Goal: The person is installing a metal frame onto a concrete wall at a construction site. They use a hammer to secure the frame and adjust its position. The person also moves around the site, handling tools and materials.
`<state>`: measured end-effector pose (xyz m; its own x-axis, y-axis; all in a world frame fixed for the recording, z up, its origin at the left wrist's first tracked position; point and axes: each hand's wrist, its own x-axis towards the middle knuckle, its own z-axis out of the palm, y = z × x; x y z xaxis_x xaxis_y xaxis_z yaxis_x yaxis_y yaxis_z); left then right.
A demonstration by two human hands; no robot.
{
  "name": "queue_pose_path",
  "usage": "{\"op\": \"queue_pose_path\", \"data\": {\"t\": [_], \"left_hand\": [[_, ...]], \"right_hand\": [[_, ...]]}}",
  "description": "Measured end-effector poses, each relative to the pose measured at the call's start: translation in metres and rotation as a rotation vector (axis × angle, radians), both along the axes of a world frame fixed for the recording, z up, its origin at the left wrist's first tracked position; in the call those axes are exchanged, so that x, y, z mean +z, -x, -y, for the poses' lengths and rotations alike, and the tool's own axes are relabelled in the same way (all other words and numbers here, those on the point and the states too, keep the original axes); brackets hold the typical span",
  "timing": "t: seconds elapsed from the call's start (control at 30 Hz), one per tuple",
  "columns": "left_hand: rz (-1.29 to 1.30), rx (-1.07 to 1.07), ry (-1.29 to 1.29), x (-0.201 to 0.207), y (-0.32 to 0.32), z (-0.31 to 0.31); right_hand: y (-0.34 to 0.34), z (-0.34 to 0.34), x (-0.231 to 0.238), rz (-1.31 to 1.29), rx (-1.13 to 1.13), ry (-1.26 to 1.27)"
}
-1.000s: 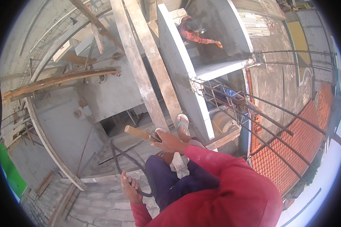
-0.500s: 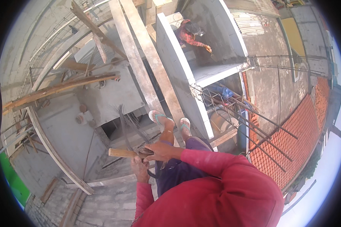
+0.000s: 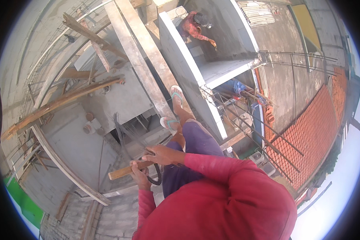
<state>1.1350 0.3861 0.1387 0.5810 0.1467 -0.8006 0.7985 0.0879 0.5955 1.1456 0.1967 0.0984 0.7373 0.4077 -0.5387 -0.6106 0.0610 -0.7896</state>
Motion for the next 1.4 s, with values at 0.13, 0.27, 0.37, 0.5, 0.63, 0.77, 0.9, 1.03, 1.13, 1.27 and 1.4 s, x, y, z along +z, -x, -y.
{"op": "queue_pose_path", "data": {"t": [0.13,0.27,0.37,0.5,0.63,0.77,0.9,1.03,1.13,1.27,1.4], "left_hand": [[-0.007,0.018,-0.194,-0.009,-0.024,0.015],[0.027,-0.081,-0.310,-0.021,-0.048,0.027],[0.038,-0.104,-0.379,-0.024,-0.063,0.037],[0.009,-0.046,-0.386,-0.025,-0.077,0.054],[-0.031,0.088,-0.265,-0.030,-0.093,0.064],[-0.079,0.080,-0.178,-0.048,-0.103,0.074],[-0.104,0.065,-0.110,-0.083,-0.108,0.083],[-0.179,0.223,-0.037,-0.118,-0.118,0.076],[-0.199,0.302,0.005,-0.147,-0.117,0.084],[-0.214,0.252,-0.045,-0.176,-0.112,0.092],[-0.188,0.248,-0.116,-0.186,-0.113,0.081]], "right_hand": [[-0.050,0.046,-0.018,-0.128,-0.028,0.041],[-0.080,0.083,-0.053,-0.089,-0.124,0.194],[-0.084,0.108,-0.080,-0.089,-0.211,0.315],[-0.078,0.139,-0.111,-0.115,-0.226,0.480],[-0.086,0.154,-0.152,-0.187,-0.092,0.727],[-0.113,0.155,-0.196,0.003,-0.328,0.750],[-0.151,0.155,-0.244,0.005,-0.304,0.828],[-0.191,0.148,-0.308,-0.012,-0.204,0.851],[-0.225,0.146,-0.372,0.076,-0.184,0.874],[-0.268,0.127,-0.461,0.141,-0.159,0.977],[-0.304,0.106,-0.541,0.230,-0.129,1.029]]}}
